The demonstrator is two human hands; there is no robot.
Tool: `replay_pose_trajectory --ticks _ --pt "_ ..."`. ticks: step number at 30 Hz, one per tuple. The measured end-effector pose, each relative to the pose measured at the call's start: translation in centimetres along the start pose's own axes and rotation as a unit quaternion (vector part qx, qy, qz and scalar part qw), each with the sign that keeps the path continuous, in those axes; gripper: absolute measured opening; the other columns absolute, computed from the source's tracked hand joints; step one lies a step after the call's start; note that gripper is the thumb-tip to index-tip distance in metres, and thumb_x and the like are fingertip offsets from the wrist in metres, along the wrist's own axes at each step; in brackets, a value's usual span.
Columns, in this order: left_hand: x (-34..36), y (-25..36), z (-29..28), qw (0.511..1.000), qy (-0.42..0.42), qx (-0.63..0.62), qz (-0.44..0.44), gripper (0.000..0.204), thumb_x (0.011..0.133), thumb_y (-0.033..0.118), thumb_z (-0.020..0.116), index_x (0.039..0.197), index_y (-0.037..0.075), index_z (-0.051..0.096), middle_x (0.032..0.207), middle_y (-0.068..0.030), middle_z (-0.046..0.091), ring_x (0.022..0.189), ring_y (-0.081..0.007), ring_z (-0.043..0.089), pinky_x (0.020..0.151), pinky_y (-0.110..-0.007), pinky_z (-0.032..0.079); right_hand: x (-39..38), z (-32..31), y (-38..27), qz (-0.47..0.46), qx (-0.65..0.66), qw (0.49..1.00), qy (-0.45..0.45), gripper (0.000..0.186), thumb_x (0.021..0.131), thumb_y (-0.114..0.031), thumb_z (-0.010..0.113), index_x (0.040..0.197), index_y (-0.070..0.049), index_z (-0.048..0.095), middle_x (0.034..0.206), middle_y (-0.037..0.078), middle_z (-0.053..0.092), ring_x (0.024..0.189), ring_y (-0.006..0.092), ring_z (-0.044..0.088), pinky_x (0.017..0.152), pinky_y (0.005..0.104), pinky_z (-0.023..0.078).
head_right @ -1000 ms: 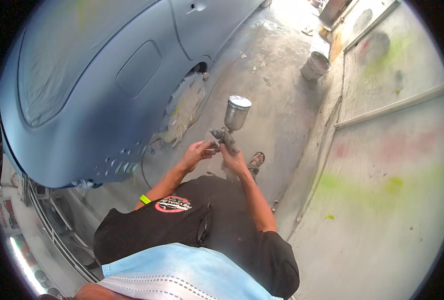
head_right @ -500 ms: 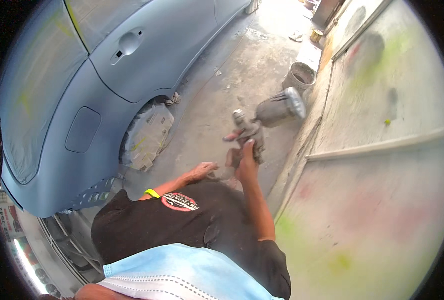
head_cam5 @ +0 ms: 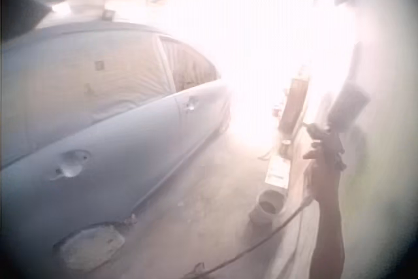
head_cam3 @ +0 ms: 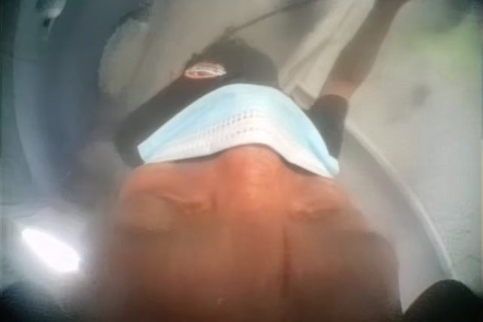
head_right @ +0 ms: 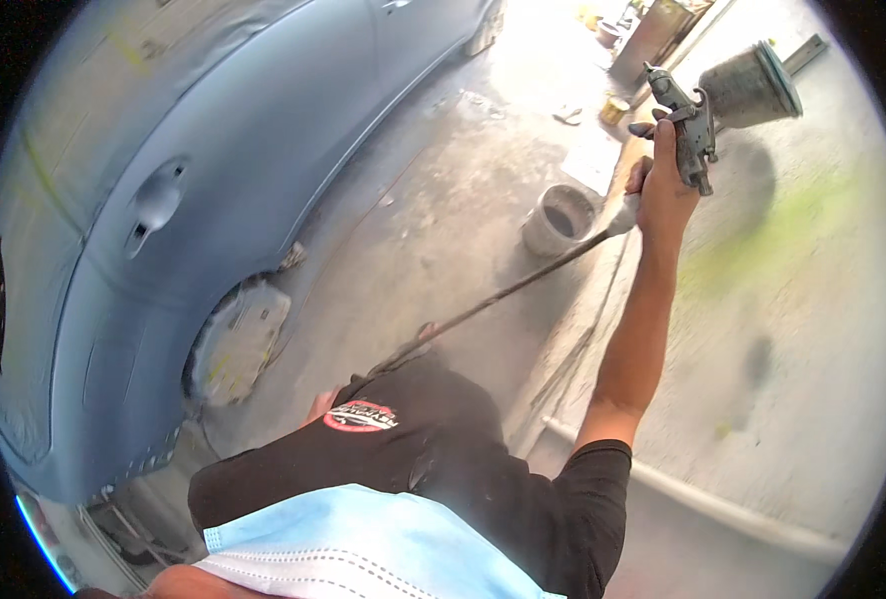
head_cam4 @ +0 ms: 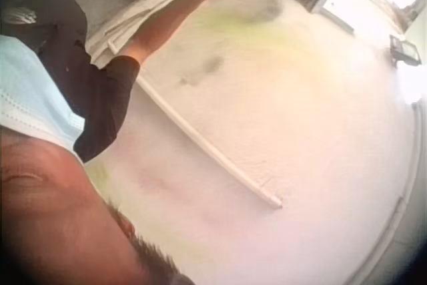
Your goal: The person sprays paint onto a car body panel using a spray gun, then pours liquid from a large container into the spray gun cup, and continues painting the car hood.
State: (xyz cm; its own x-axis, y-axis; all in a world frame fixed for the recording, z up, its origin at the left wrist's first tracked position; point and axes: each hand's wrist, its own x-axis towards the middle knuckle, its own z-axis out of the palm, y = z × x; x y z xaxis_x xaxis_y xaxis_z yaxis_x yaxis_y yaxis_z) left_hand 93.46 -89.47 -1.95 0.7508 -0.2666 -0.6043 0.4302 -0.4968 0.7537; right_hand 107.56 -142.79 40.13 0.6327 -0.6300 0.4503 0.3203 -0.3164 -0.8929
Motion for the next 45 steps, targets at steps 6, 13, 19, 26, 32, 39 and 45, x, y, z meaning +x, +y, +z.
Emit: replay_pose_trajectory --ticks 6,13,19,26,32,39,45 --pt "6.2 1.2 2.2 0.992 0.008 0.094 -0.08 0.075 0.096 0.061 0.037 0.089 -0.01 0.062 0.074 -0.0175 0.059 0.076 -0.0193 0.053 0.072 -0.038 0.046 16.5 -3.1 10.1 -0.035 -0.143 0.989 0.03 0.029 0.097 -0.031 0.06 0.099 -0.004 0.069 0.065 -0.001 0.059 0.044 0.0043 0.043 0.043 0.0236 0.034" --pt "22.0 11.5 10.7 0.981 0.084 0.077 -0.157 0.075 0.096 0.062 0.038 0.089 -0.009 0.063 0.076 -0.0204 0.06 0.078 -0.0236 0.056 0.072 -0.04 0.046 25.2 -0.7 31.6 0.106 -0.124 0.983 -0.087 0.028 0.093 -0.029 0.066 0.106 -0.004 0.065 0.079 0.003 0.065 0.051 0.0082 0.057 0.046 0.0231 0.045" --pt "33.1 20.3 17.9 0.962 0.134 0.056 -0.231 0.075 0.095 0.062 0.038 0.088 -0.008 0.064 0.078 -0.0228 0.06 0.079 -0.0272 0.059 0.073 -0.041 0.046 31.0 4.5 48.8 0.241 -0.051 0.951 -0.189 0.034 0.095 -0.032 0.062 0.113 -0.003 0.061 0.099 0.008 0.07 0.055 0.0118 0.061 0.05 0.0249 0.047" --pt "40.1 29.7 23.0 0.929 0.192 0.008 -0.317 0.075 0.094 0.063 0.039 0.087 -0.007 0.065 0.079 -0.0256 0.061 0.081 -0.0314 0.062 0.073 -0.043 0.046 38.6 14.9 60.3 0.428 0.133 0.884 -0.133 0.071 0.092 -0.07 0.04 0.105 -0.003 0.06 0.081 0.012 0.067 0.037 0.0158 0.048 0.036 0.0279 0.036" --pt "46.0 33.3 24.0 0.887 0.205 -0.002 -0.415 0.075 0.094 0.063 0.039 0.087 -0.006 0.066 0.081 -0.028 0.062 0.082 -0.035 0.064 0.074 -0.045 0.047 42.9 21.9 69.4 0.439 0.074 0.871 -0.205 0.086 0.088 -0.079 0.027 0.112 -0.003 0.058 0.086 0.013 0.067 0.041 0.018 0.049 0.04 0.029 0.037" --pt "53.5 38.5 20.5 0.896 0.196 0.027 -0.396 0.073 0.094 0.063 0.039 0.089 -0.004 0.067 0.088 -0.0312 0.062 0.088 -0.0445 0.063 0.077 -0.05 0.046 46.7 27.3 81.8 0.409 0.035 0.88 -0.238 0.081 0.091 -0.075 0.029 0.112 -0.004 0.06 0.085 0.01 0.067 0.042 0.0141 0.051 0.04 0.0261 0.037" --pt "58.9 43.2 21.9 0.883 0.203 0.076 -0.417 0.067 0.094 0.06 0.043 0.089 -0.003 0.067 0.086 -0.0286 0.063 0.087 -0.0451 0.062 0.075 -0.049 0.046 43.6 36.4 93.2 0.4 0.094 0.858 -0.309 0.067 0.097 -0.062 0.037 0.103 0.0 0.062 0.078 0.009 0.067 0.04 0.0117 0.052 0.038 0.0254 0.038"
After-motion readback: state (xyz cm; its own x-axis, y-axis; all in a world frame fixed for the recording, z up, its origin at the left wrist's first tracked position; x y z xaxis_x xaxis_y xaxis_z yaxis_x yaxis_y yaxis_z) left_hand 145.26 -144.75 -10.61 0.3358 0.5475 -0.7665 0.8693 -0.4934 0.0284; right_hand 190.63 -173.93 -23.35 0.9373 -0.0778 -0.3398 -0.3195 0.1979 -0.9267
